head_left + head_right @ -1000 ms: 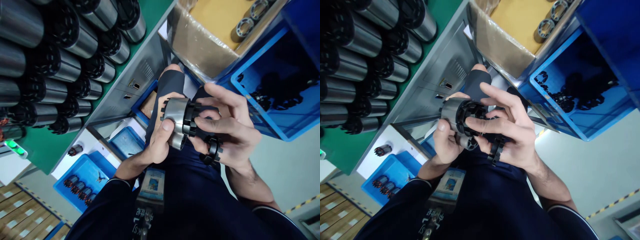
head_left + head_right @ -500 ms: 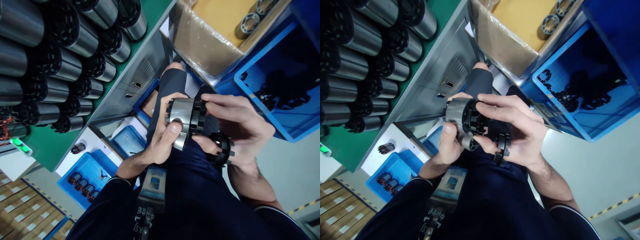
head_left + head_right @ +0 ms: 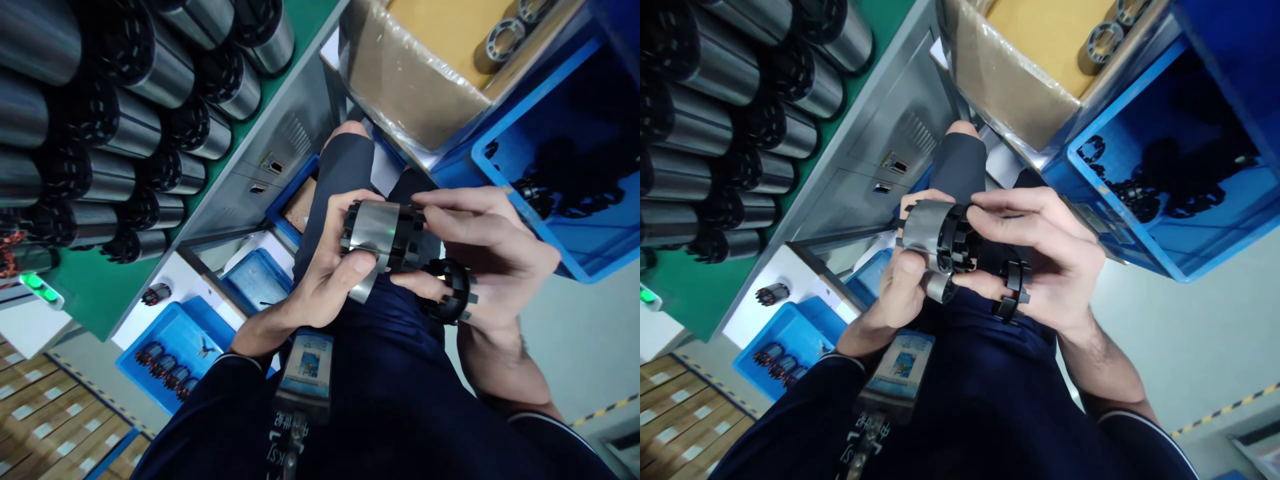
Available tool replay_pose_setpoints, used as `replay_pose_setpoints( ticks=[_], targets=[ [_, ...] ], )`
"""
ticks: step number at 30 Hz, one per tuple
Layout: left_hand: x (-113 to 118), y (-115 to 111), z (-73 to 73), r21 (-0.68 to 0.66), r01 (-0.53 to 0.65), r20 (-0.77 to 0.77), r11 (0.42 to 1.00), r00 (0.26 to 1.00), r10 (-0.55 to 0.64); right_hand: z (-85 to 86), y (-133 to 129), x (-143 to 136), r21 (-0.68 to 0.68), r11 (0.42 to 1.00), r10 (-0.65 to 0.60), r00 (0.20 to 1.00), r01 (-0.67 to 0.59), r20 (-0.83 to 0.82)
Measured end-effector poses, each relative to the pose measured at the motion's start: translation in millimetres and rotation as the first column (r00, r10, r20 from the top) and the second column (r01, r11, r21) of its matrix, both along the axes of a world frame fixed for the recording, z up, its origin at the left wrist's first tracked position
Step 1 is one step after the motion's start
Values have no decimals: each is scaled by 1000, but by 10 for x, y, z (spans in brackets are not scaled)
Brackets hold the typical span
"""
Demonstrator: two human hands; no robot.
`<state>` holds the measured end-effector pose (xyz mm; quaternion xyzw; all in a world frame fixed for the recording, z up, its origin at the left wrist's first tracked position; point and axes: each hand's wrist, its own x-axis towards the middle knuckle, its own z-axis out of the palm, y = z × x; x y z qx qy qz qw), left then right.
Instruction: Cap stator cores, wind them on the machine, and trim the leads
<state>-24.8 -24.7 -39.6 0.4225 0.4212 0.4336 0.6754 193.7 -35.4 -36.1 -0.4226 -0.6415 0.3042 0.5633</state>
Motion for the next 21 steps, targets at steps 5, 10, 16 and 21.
replay_pose_setpoints(
  ticks=[5,10,16,21],
  targets=[
    [-124,34,2,82,193,6,978,981,-194,-30,-34,-35,-32,999,-34,999,34,-22],
    [-127,84,-12,296,189,-61,936,982,-179,93,-59,21,12,997,-76,996,75,55],
    [-40,44,46,260,188,-9,947,981,-192,131,-118,-6,-52,995,-82,994,86,67],
    [-24,-47,83,-9,94,-25,996,995,-94,1,-126,-202,-25,985,-169,985,170,20]
  ],
)
